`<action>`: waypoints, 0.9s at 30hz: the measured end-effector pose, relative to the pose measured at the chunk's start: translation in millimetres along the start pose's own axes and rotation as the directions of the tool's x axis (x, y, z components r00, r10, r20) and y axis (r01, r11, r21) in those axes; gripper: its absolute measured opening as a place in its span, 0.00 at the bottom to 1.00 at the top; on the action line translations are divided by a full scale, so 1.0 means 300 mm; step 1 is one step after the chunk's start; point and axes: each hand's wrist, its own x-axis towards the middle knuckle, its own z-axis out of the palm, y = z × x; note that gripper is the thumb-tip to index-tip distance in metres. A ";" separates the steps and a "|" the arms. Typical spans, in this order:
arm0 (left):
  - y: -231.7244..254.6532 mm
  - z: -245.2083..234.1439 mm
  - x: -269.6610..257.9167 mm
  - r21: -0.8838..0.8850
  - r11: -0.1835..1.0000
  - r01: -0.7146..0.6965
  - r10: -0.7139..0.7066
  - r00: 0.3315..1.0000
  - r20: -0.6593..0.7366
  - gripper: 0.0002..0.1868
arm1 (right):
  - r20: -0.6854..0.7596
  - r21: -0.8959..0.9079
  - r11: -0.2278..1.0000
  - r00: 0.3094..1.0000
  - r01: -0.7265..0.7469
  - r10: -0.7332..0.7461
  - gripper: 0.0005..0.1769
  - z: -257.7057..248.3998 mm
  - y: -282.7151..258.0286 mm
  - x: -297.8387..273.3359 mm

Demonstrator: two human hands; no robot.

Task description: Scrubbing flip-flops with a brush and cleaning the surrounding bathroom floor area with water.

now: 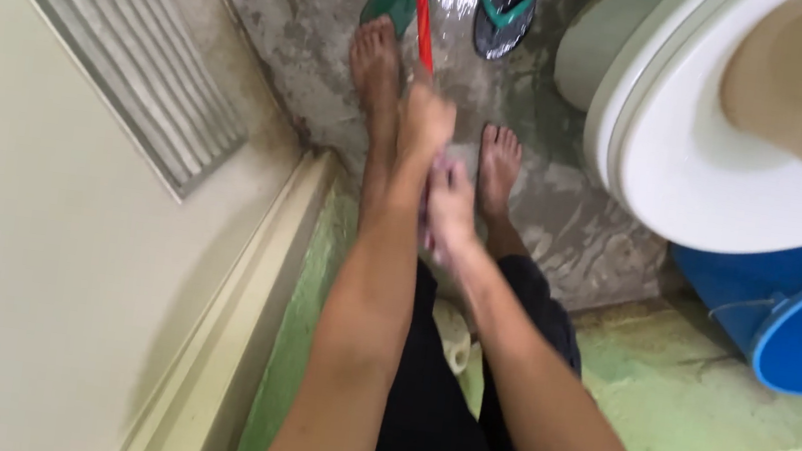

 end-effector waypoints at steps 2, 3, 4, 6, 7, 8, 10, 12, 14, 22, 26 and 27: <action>0.101 -0.116 -0.106 -0.273 0.961 0.042 -0.061 0.996 -0.061 0.35 | -0.042 -0.119 0.992 0.998 -0.048 0.043 0.10 -0.011 -0.005 -0.038; 0.079 -0.107 -0.147 -0.270 0.962 0.035 -0.053 0.997 -0.063 0.35 | -0.041 -0.113 0.993 0.998 -0.043 0.038 0.10 -0.040 0.069 -0.060; 0.059 -0.087 -0.201 -0.206 0.972 0.116 -0.114 0.993 0.025 0.32 | -0.028 -0.095 0.995 0.999 0.043 -0.046 0.08 -0.082 0.147 -0.089; 0.093 -0.132 -0.281 -0.134 0.973 0.186 -0.173 0.979 0.106 0.29 | -0.015 -0.074 0.988 0.991 0.133 -0.134 0.08 -0.108 0.195 -0.133; 0.148 -0.196 -0.308 -0.151 0.952 0.265 -0.243 0.959 0.148 0.30 | -0.007 -0.049 0.991 0.992 0.123 -0.124 0.08 -0.093 0.165 -0.149; 0.201 -0.258 -0.344 -0.166 0.923 0.347 -0.315 0.929 0.192 0.30 | 0.002 -0.027 0.994 0.994 0.110 -0.110 0.08 -0.083 0.138 -0.172; 0.361 -0.423 -0.320 -0.187 0.871 0.454 -0.402 0.878 0.258 0.31 | -0.027 -0.025 0.999 0.999 -0.025 0.024 0.08 -0.036 0.015 -0.198; 0.386 -0.492 -0.273 -0.202 0.808 0.554 -0.478 0.816 0.325 0.31 | -0.050 -0.022 0.987 0.987 -0.157 0.155 0.09 -0.023 -0.046 -0.155; 0.276 -0.464 -0.199 0.412 0.808 -0.422 0.590 0.576 -0.566 0.27 | -0.028 -0.113 0.991 0.998 -0.065 0.062 0.13 -0.044 -0.043 -0.039; 0.262 -0.684 -0.111 -0.385 0.821 0.422 -0.348 0.904 0.248 0.28 | 0.037 -0.682 0.646 0.898 0.343 -0.438 0.18 0.143 -0.176 0.628; 0.079 -0.565 -0.055 -0.385 0.873 0.300 -0.249 0.952 0.178 0.27 | -0.078 -0.754 0.622 0.911 0.212 -0.405 0.31 0.290 -0.201 1.031; 0.028 -0.527 -0.027 -0.393 0.870 0.296 -0.247 0.954 0.171 0.27 | -0.071 -0.757 0.616 0.909 0.219 -0.411 0.31 0.292 -0.177 1.179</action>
